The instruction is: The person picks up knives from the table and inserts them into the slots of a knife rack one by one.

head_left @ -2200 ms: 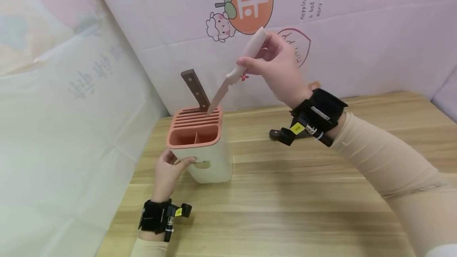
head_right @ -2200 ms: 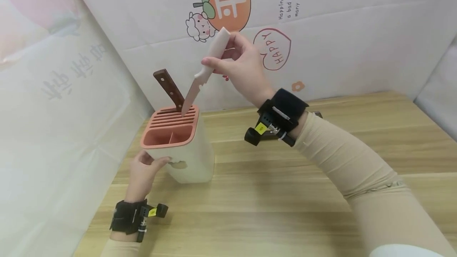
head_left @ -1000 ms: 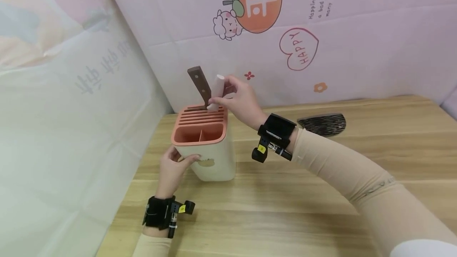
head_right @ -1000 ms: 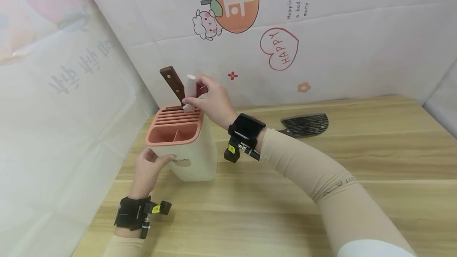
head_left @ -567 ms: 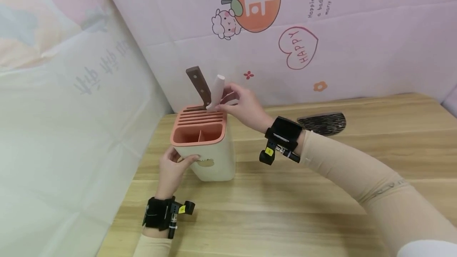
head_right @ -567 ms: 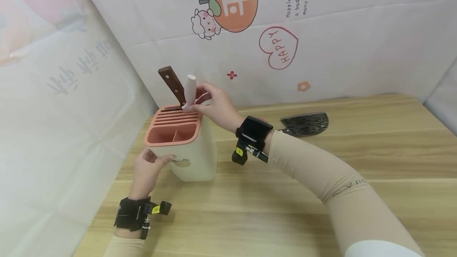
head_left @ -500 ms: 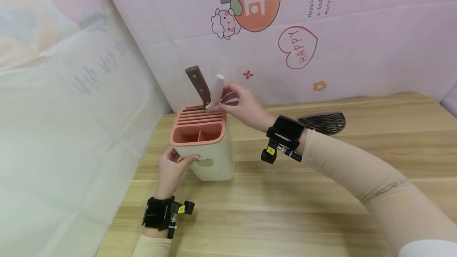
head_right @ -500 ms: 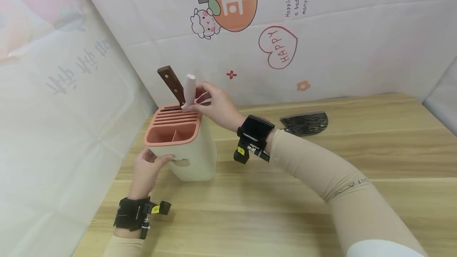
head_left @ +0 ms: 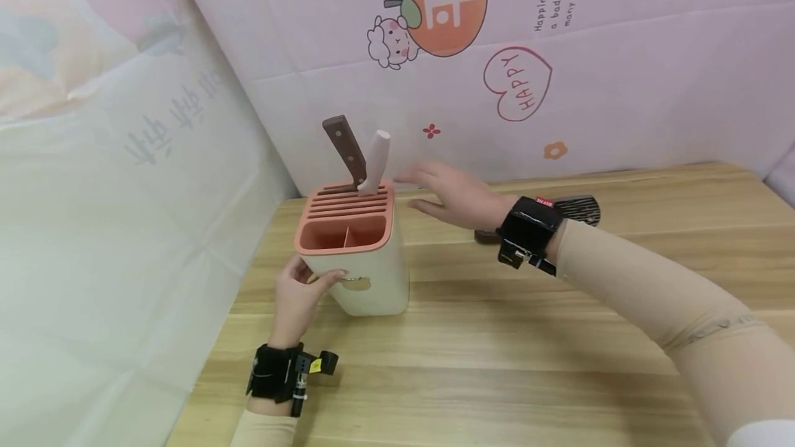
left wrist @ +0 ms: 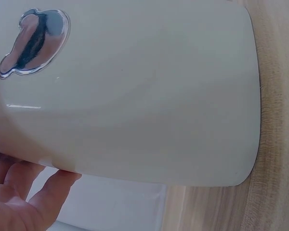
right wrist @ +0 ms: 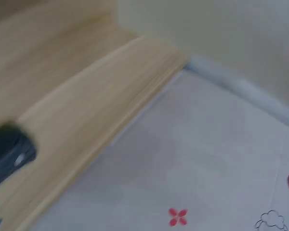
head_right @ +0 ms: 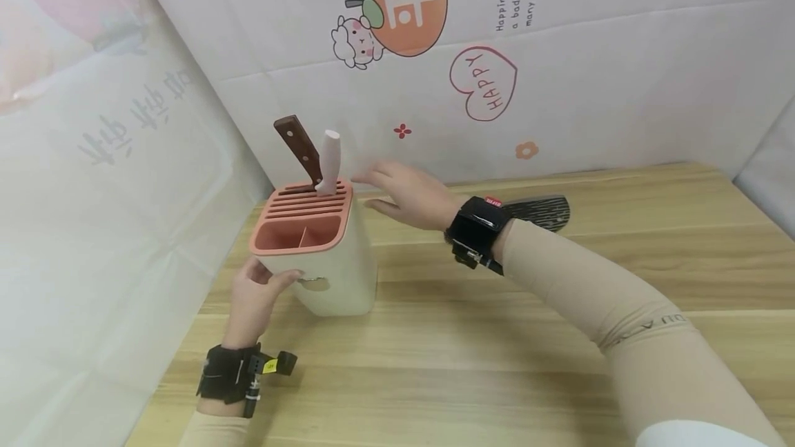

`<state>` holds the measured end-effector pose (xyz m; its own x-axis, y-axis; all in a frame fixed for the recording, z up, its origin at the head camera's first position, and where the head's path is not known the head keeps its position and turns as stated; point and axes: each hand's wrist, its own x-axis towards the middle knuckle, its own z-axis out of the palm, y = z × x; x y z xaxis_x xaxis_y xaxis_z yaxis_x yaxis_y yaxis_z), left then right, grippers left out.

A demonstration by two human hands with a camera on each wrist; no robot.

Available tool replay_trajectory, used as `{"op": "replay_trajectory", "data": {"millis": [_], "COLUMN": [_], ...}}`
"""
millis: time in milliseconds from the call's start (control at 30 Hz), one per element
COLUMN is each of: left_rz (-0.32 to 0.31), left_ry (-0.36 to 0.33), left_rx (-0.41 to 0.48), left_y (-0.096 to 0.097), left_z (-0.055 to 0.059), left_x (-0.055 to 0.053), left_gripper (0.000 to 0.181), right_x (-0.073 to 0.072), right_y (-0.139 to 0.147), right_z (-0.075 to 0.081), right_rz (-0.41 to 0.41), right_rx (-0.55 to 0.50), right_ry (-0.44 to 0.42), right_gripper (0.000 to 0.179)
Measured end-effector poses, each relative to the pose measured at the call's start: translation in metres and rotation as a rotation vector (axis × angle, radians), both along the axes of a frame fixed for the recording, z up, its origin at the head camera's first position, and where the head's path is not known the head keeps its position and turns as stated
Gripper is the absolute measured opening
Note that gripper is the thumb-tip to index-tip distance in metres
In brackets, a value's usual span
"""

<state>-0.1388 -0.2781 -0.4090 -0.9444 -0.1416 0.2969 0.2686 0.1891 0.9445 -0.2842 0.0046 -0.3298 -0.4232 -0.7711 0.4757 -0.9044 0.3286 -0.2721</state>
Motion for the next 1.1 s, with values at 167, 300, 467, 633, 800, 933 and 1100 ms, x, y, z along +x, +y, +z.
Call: {"op": "replay_trajectory", "data": {"millis": [167,300,467,633,800,933,1100], "left_rz": [-0.006,-0.017,-0.014,-0.013,-0.016,-0.025,-0.021], "left_ry": [0.004,0.012,0.025,0.03,0.024,0.025,0.028], "left_rx": [-0.007,-0.01,-0.025,-0.023,-0.018,-0.014,-0.021], "left_y": [0.001,0.001,0.001,0.002,0.002,0.0,0.0], "left_z": [0.001,0.0,0.0,0.001,0.002,0.001,-0.001], "left_x": [0.002,0.001,0.0,0.0,0.0,-0.001,-0.001], "left_gripper": [0.057,0.057,0.058,0.057,0.057,0.057,0.057], "right_x": [-0.013,-0.025,-0.036,-0.04,-0.043,-0.043,-0.039], "right_y": [0.024,0.04,0.064,0.093,0.119,0.13,0.134], "right_z": [-0.024,-0.045,-0.072,-0.098,-0.116,-0.117,-0.113], "right_rz": [0.051,0.07,0.045,-0.014,-0.147,-0.166,-0.15], "right_rx": [0.083,0.126,0.274,0.432,0.496,0.477,0.449], "right_ry": [0.188,0.217,0.172,-0.016,-0.193,-0.219,-0.21], "right_gripper": [0.042,0.042,0.05,0.063,0.077,0.075,0.068]}}
